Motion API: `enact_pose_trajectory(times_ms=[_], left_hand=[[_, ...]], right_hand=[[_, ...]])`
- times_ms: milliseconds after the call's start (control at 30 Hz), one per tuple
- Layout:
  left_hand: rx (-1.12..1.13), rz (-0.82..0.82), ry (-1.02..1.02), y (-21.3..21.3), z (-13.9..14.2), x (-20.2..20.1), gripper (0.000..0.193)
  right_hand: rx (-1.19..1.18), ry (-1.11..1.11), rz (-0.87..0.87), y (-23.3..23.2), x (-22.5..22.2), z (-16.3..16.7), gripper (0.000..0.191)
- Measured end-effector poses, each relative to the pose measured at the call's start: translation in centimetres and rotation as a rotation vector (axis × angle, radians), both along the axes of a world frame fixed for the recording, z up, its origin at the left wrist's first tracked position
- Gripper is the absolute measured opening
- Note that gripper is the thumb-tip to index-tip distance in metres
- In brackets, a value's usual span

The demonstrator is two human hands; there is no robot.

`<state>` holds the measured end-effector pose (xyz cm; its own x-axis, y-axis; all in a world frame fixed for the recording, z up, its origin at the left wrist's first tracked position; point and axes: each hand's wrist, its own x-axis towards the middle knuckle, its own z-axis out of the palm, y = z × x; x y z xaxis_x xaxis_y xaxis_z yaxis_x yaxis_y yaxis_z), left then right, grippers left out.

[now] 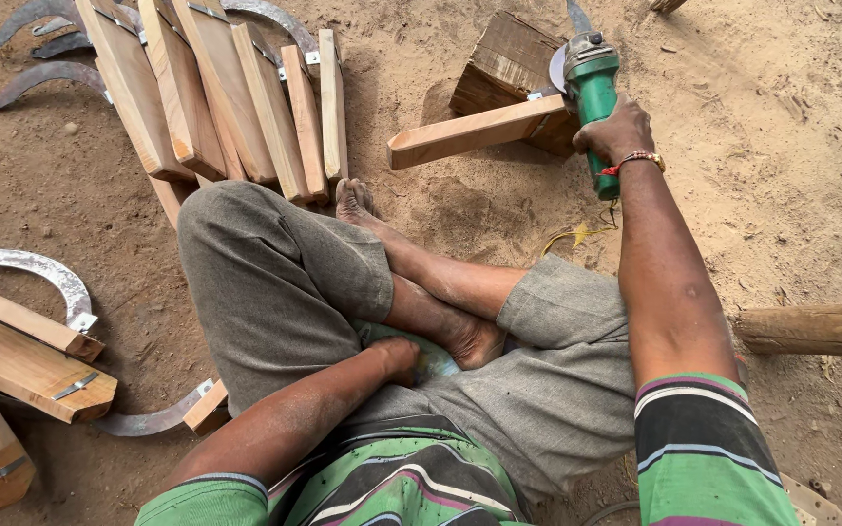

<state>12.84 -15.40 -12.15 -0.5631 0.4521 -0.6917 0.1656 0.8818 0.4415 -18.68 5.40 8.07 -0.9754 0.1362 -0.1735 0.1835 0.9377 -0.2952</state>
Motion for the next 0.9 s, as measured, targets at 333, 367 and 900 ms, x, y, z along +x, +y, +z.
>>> enact_pose_trajectory(times_ms=[333, 367, 900], left_hand=[[-0.009, -0.108, -0.031, 0.6, -1.9, 0.2, 0.042], [0.023, -0.119, -0.084, 0.5, -1.7, 0.0, 0.041], [-0.115, 0.019, 0.364, 1.1, 1.9, 2.9, 0.030]], right_hand=[[0.014, 0.019, 0.067, 1.0, 0.1, -0.1, 0.083], [0.018, 0.004, 0.072, 0.9, 0.0, -0.2, 0.084], [0.006, 0.019, 0.014, -0.2, 1.7, 0.8, 0.086]])
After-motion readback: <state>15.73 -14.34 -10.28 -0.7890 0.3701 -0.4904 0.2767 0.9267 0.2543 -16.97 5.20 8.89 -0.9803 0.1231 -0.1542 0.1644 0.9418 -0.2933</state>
